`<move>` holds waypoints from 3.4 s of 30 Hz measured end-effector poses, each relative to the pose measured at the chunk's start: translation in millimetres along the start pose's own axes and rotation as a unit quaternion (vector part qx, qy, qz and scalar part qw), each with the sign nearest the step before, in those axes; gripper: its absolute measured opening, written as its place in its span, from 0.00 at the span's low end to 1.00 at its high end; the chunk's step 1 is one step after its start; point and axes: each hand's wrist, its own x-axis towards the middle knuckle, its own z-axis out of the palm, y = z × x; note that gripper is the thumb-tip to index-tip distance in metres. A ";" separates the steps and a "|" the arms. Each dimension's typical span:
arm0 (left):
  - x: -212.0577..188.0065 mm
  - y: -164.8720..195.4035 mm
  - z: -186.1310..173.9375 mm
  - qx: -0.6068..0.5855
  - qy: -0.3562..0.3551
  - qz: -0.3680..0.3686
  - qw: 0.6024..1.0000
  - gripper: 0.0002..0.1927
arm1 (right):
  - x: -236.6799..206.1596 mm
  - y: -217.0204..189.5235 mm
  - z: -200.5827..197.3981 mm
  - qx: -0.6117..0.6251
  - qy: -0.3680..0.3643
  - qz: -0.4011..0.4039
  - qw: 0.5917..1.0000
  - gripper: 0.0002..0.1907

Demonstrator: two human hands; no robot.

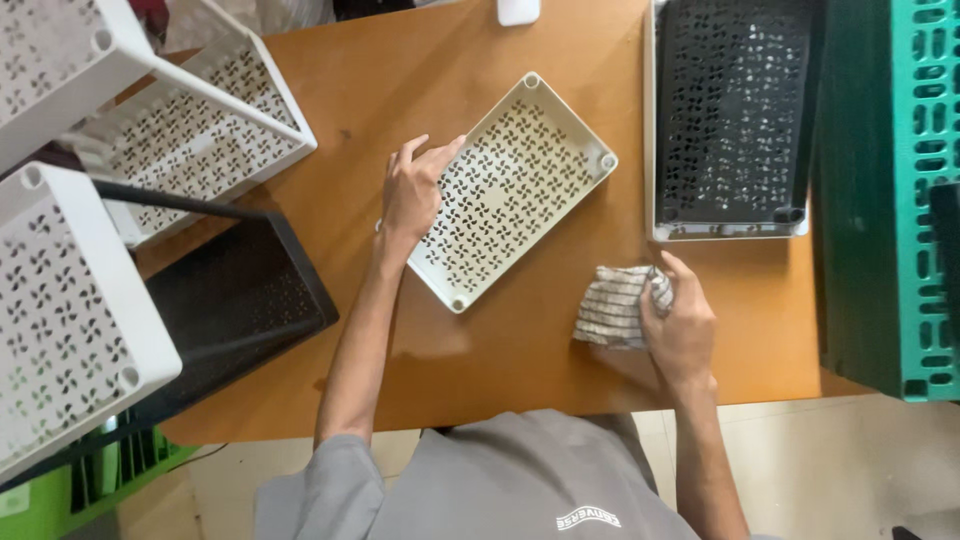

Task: The person wipes perforated plastic shelf panels, black side panels, and white tubes with a cloth, then attaches black tubes to the panels and stacks shelves to build a small storage rack.

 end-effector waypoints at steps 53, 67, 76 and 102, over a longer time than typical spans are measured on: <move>-20.6 23.8 -50.6 0.015 0.048 0.166 0.985 0.08 | 159.6 -44.9 -22.8 0.211 -0.155 -0.190 0.946 0.07; -6.5 27.3 -13.0 0.096 0.008 0.046 0.994 0.08 | 143.3 68.0 8.4 -0.068 0.018 -0.015 0.997 0.20; -30.7 84.2 -22.0 0.062 0.020 0.044 0.997 0.09 | 182.5 65.4 53.7 -0.293 -0.081 0.086 0.949 0.28; 24.0 174.6 91.9 -0.706 -0.160 -0.064 0.687 0.26 | 62.2 -27.9 4.2 0.360 -0.230 0.133 0.894 0.20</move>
